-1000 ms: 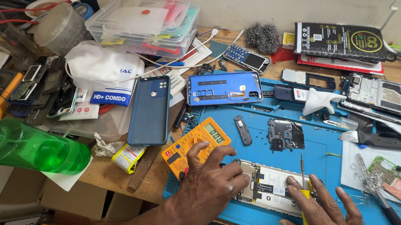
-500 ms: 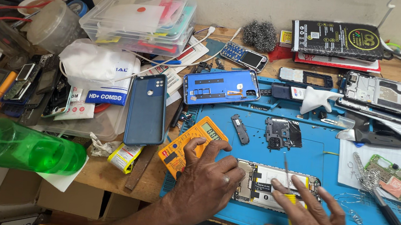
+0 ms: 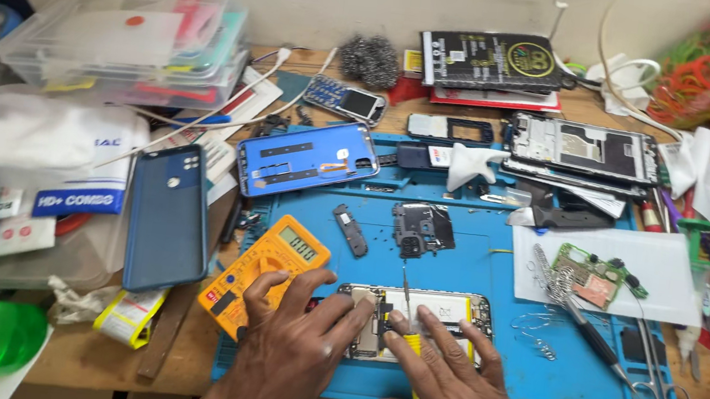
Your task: The person uses a yellow soldering iron to work on the internal components of a disassembled smartphone placed on a blue mat. They repeatedly touch the iron to the circuit board and battery area while holding the device steady with their left hand. The workspace is cluttered with various phone parts, tools, and a multimeter.
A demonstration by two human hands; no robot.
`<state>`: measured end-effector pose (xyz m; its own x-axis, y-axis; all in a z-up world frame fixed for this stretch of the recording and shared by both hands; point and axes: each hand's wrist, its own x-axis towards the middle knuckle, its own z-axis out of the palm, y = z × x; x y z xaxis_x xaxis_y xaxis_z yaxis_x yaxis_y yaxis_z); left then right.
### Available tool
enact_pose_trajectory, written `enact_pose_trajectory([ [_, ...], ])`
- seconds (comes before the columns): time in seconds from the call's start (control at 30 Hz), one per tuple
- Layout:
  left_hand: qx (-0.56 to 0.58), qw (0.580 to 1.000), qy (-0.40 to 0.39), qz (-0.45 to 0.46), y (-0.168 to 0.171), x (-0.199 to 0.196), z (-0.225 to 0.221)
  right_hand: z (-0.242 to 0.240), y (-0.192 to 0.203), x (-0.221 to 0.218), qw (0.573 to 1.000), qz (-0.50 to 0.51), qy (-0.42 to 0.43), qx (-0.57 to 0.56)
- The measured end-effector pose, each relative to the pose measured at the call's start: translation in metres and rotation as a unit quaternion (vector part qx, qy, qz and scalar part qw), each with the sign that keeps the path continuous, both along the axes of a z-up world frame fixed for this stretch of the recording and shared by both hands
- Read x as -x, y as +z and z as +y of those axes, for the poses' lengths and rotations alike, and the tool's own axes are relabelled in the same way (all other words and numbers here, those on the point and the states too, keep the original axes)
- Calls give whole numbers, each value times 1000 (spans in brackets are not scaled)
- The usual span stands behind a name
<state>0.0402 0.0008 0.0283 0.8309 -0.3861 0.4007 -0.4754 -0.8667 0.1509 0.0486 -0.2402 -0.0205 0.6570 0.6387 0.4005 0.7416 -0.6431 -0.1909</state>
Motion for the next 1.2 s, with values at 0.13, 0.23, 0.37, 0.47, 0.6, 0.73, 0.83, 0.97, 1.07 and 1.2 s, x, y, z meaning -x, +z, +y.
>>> enact_pose_trajectory([
  [0.13,-8,1000,-22,15,-10,6,4,4,-5,5,1000,6,-17,0],
  [0.23,-29,999,-33,13,-14,8,6,3,-5,6,1000,8,-25,3],
  [0.37,-73,997,-34,14,-7,13,10,3,-5,3,999,-7,-30,9],
  [0.47,-97,994,-34,27,-3,17,14,6,-8,4,999,-3,-43,3],
  [0.6,-113,992,-49,35,-1,18,19,6,-15,2,999,3,-42,-10],
  [0.73,-115,992,-51,30,-3,18,22,6,-19,4,998,-2,-45,-36],
  [0.83,-116,992,-52,25,-4,18,22,3,-29,5,998,8,-57,-22],
  [0.97,-121,991,-59,24,-7,16,22,-18,-55,6,997,27,-52,-58],
  [1.07,-115,990,-71,34,-10,13,21,-59,-65,-32,994,101,-8,-48],
  [1.2,-125,989,-75,28,-9,13,21,-91,-27,-59,913,272,169,-255],
])
